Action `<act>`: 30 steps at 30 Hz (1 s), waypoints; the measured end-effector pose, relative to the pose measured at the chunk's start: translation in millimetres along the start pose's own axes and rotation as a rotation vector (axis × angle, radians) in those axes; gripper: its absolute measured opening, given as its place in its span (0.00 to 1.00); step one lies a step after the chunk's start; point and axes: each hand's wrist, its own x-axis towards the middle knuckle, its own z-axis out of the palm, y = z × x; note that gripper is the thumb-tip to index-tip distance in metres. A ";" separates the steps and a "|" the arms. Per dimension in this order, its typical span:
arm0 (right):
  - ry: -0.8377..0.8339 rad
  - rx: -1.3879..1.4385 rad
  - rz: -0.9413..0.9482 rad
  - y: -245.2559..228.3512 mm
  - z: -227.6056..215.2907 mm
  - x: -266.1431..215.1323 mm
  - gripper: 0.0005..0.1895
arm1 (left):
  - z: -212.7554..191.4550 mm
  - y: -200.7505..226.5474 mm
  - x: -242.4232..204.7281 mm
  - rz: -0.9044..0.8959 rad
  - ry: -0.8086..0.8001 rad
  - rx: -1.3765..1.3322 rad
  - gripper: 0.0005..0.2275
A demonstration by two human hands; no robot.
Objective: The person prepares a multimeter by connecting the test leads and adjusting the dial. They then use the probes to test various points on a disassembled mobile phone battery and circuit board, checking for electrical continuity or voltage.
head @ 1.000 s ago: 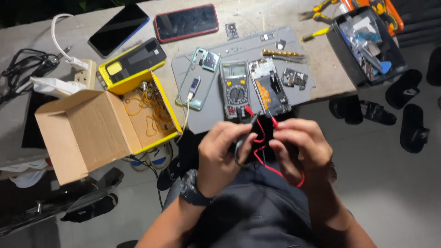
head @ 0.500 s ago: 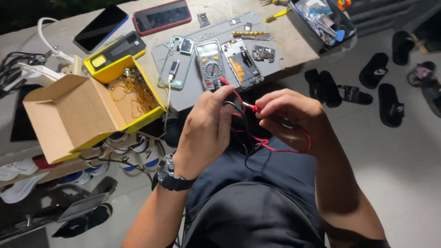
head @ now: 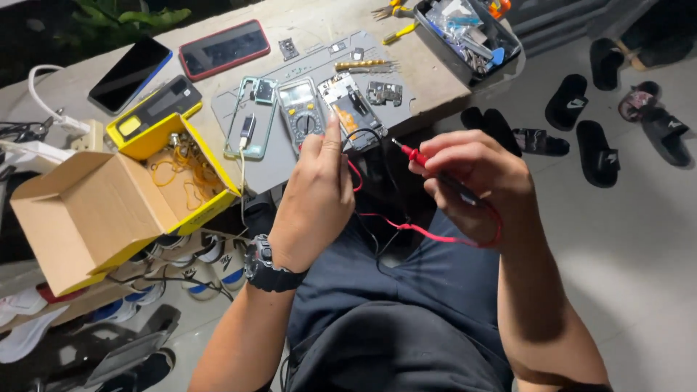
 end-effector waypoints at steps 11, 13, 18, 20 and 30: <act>-0.122 -0.597 -0.121 37.1 -5.5 26.1 0.03 | 1.6 9.9 73.0 -0.058 0.050 -0.372 0.14; -0.118 -0.705 -0.139 54.7 -10.3 32.9 0.03 | 2.6 20.4 81.3 -0.031 -0.009 -0.394 0.11; -0.271 -0.510 0.077 79.5 -23.4 41.5 0.09 | 17.5 21.1 88.5 -0.064 -0.146 -0.637 0.12; -0.268 -0.500 0.050 89.5 -22.5 39.1 0.08 | 29.9 17.9 78.5 -0.090 -0.148 -0.647 0.22; -0.157 -0.434 0.001 128.9 -10.7 20.3 0.17 | 53.0 11.1 71.2 -0.105 -0.151 -0.520 0.29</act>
